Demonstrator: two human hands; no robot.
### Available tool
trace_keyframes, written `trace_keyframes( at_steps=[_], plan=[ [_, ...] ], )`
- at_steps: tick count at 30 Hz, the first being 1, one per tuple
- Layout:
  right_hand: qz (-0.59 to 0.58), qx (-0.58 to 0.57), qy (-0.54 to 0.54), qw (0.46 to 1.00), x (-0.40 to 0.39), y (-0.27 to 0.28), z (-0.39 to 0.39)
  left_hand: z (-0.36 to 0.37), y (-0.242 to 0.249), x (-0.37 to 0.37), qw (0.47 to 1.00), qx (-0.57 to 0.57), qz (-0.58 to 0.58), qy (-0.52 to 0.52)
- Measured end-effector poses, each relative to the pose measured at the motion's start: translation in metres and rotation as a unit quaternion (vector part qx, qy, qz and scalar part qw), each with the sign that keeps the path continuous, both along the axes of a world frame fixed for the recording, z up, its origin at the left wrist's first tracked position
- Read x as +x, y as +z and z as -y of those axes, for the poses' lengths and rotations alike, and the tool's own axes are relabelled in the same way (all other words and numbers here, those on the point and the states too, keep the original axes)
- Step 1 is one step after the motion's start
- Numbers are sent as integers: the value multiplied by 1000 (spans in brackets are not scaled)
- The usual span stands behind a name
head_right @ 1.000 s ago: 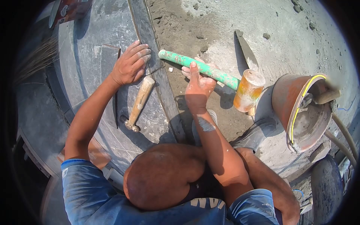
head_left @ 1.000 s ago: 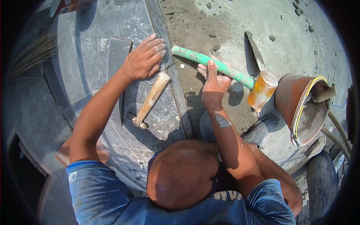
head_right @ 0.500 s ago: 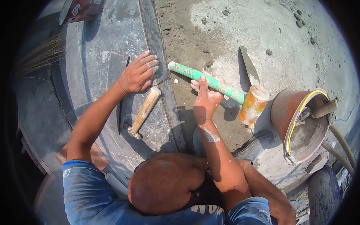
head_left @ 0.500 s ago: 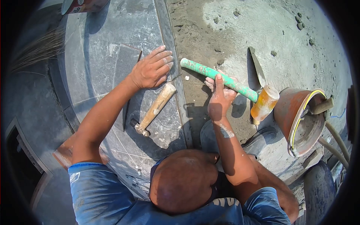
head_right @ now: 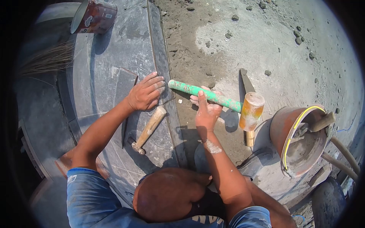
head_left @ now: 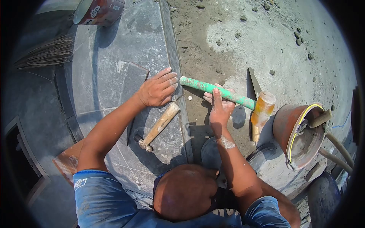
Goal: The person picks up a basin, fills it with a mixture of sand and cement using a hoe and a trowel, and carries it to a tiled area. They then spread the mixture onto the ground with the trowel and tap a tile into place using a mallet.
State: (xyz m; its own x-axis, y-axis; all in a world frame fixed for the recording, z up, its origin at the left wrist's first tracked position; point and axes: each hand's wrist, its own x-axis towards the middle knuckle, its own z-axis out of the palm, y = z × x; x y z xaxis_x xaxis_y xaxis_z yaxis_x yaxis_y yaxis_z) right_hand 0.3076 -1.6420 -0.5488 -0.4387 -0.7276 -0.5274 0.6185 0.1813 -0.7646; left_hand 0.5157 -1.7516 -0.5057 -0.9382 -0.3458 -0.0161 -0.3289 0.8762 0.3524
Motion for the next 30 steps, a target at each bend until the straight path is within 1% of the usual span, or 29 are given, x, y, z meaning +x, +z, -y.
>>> trace_keyframes(
  at_steps=[2,5,10,14,16,20,22,26,30],
  plan=[
    [-4,1,4,1000,-5,2,7,0,0,0,1000,1,2,-1],
    [-10,-20,-59,998,-12,-1,25,0,1,0,1000,-1,10,2],
    [23,-34,-16,999,4,-2,33,1,1,-1,1000,-9,13,-4],
    [16,-30,-27,999,1,-7,41,1,1,-1,1000,-10,11,-2],
    [40,-47,-14,998,4,-8,46,0,0,0,1000,-10,5,-5],
    [25,-49,11,998,-7,-11,58,1,0,-1,1000,1,0,-2],
    [6,-64,-16,998,-10,-11,68,0,1,-1,1000,3,-1,1],
    [21,-54,19,998,-2,-10,77,0,1,0,1000,-16,11,-10],
    [17,-70,20,997,-8,-17,85,0,1,-1,1000,-3,-1,-2]
  ],
)
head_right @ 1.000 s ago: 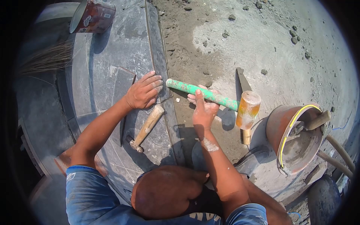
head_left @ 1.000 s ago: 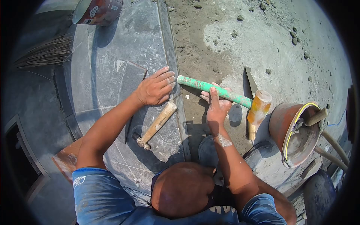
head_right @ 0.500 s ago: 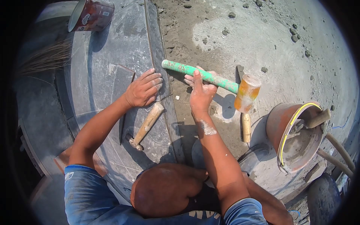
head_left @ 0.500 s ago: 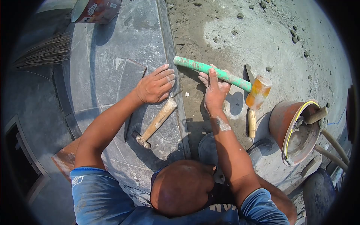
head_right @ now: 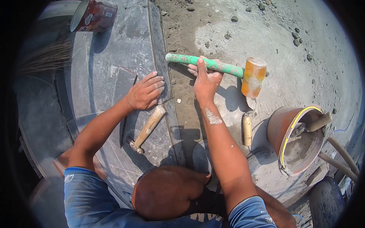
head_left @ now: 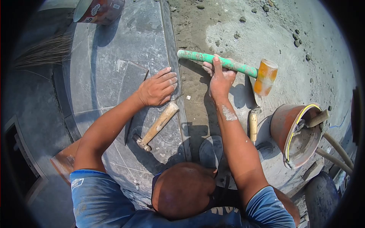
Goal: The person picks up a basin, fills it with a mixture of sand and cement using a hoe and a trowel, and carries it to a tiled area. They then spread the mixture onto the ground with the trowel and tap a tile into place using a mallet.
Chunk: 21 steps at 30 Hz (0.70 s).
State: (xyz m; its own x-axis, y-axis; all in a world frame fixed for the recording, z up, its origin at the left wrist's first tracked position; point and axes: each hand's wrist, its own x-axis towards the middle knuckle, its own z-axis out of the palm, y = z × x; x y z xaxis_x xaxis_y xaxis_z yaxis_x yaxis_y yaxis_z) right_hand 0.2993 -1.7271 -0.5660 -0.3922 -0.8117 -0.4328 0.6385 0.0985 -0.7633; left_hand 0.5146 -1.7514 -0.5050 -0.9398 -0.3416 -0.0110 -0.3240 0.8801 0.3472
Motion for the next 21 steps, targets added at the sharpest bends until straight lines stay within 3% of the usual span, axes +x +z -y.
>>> trace_keyframes(
  at_steps=[2,13,15,17,18,20,21],
  plan=[
    [35,-8,-70,997,-1,-6,11,1,-1,0,1000,-2,1,-2],
    [71,6,-26,997,3,-8,14,1,-1,0,1000,-17,10,-7],
    [1,53,4,999,-11,-5,18,0,-1,0,1000,-20,8,-5],
    [-147,121,27,981,-39,4,29,0,0,0,1000,-19,10,-5],
    [-270,136,41,952,-62,-23,37,1,0,0,1000,-18,13,-5],
    [-275,149,16,950,-99,-9,54,1,-1,1,1000,-20,13,-5],
    [-276,175,52,944,-117,10,61,0,-1,1,1000,-23,14,-6]
  ],
)
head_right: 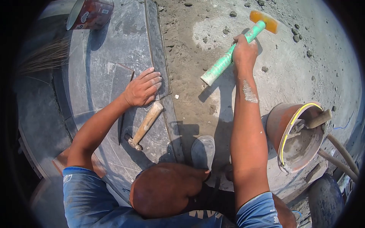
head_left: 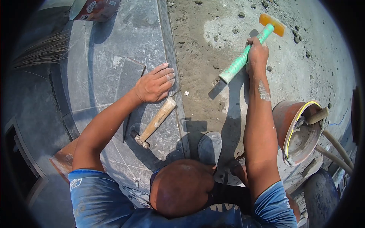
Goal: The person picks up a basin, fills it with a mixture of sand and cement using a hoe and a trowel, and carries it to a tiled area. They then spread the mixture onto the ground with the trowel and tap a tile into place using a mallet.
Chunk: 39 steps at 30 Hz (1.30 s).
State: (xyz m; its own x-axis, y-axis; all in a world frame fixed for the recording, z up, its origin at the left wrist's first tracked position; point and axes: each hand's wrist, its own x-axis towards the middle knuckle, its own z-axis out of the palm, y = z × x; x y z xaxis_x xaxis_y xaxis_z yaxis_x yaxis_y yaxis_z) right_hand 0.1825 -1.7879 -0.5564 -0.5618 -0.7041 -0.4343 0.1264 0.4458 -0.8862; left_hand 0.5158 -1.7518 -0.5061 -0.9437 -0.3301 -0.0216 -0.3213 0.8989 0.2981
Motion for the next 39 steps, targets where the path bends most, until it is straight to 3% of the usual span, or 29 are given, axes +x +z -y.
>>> trace_keyframes(
  at_steps=[2,8,12,17,20,24,28,29,32,33,35,39],
  plan=[
    [84,33,51,995,-34,-1,13,-1,1,0,1000,16,-11,3],
    [-61,91,194,975,-77,-26,12,-1,-1,3,999,24,-24,-11],
    [-101,146,183,967,-82,-31,5,0,-1,6,999,29,-22,-23],
    [-286,196,255,903,-95,-58,-4,-2,-7,10,999,18,-28,-10],
    [-203,203,213,934,-93,-61,-5,-4,-8,9,999,-4,-52,16],
    [-231,168,219,933,-87,-61,-9,-2,-4,3,997,-20,-60,35],
    [-223,157,209,939,-78,-44,-24,37,3,-14,998,-31,34,31],
    [-215,147,198,945,-77,-42,-29,54,9,-20,991,-37,114,53],
    [-192,161,202,947,-70,-24,-40,107,13,-35,950,-88,278,108],
    [-217,133,189,948,-73,-36,-46,123,15,-40,950,-93,275,115],
    [-241,108,174,949,-74,-40,-57,155,22,-52,904,-119,383,148],
    [-240,137,205,939,-54,2,-69,193,6,-66,853,-196,447,185]
  ],
)
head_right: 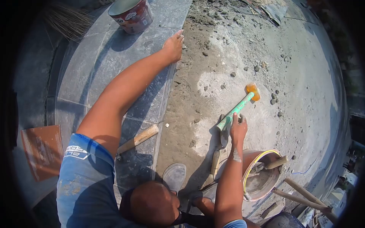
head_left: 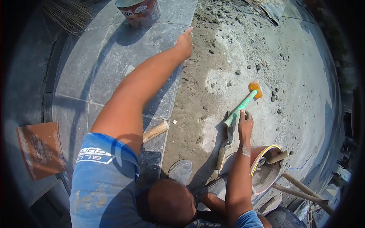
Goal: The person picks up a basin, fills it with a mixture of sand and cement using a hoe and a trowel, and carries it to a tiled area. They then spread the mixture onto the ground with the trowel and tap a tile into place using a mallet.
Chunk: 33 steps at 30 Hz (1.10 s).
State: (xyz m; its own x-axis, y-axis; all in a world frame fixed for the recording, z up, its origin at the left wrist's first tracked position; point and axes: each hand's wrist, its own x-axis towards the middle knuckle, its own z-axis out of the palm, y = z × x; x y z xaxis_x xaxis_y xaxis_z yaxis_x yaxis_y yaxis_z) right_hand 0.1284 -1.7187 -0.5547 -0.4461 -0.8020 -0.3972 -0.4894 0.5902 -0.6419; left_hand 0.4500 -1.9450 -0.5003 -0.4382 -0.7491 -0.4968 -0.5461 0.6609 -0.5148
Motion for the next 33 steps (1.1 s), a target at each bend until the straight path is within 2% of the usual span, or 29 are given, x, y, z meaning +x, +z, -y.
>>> trace_keyframes(
  at_steps=[2,3,5,6,7,8,9,10,11,13,15,17,19,21,23,24,25,26,27,28,29,30,31,32,33],
  plan=[
    [-37,-54,35,997,5,10,-5,4,-10,-1,990,-118,51,-55],
    [-37,-51,33,997,7,15,-6,1,-7,-12,990,-115,50,-59],
    [-24,-68,39,997,8,24,-9,-17,9,-43,976,79,196,49],
    [-20,-71,41,996,8,29,-9,-35,10,-49,976,80,199,45],
    [-17,-69,38,997,6,33,-8,-59,8,-55,946,274,151,89],
    [-11,-70,48,996,5,38,-4,-84,8,-59,875,455,99,131],
    [-6,-73,59,996,3,47,3,-113,-10,-56,781,596,6,188],
    [-2,-76,60,995,4,64,14,-136,37,-58,681,691,-120,208],
    [15,-82,93,992,7,89,27,-154,70,-64,677,691,-193,167],
    [10,-133,159,978,7,141,53,-171,164,-73,814,515,-261,67],
    [10,-172,236,956,0,212,70,-190,209,-65,805,439,-389,88],
    [-15,-198,281,939,-16,291,74,-210,265,-54,801,412,-412,138],
    [-29,-223,315,922,-45,367,64,-239,329,-38,825,352,-402,186],
    [-11,-162,271,949,-84,441,32,-278,375,-10,828,296,-422,220],
    [-107,-124,251,954,-138,487,-33,-323,443,9,788,235,-453,345],
    [-161,-91,242,952,-167,506,-78,-354,462,23,769,221,-451,396],
    [-143,-49,174,973,-196,516,-129,-390,473,38,746,208,-449,445],
    [-207,25,189,960,-214,544,-177,-430,484,51,698,203,-468,502],
    [-204,109,185,955,-247,544,-231,-471,496,62,644,199,-485,557],
    [-227,163,171,945,-256,568,-282,-512,516,70,644,174,-485,565],
    [-294,191,249,903,-295,547,-343,-552,533,77,645,149,-484,573],
    [-317,329,318,830,-302,562,-373,-595,532,84,661,117,-451,589],
    [-361,349,353,790,-296,585,-397,-635,533,88,674,88,-415,605],
    [-344,347,420,764,-304,583,-417,-670,546,92,628,73,-447,633],
    [-353,301,441,768,-319,566,-435,-695,559,88,579,57,-479,657]
  ],
)
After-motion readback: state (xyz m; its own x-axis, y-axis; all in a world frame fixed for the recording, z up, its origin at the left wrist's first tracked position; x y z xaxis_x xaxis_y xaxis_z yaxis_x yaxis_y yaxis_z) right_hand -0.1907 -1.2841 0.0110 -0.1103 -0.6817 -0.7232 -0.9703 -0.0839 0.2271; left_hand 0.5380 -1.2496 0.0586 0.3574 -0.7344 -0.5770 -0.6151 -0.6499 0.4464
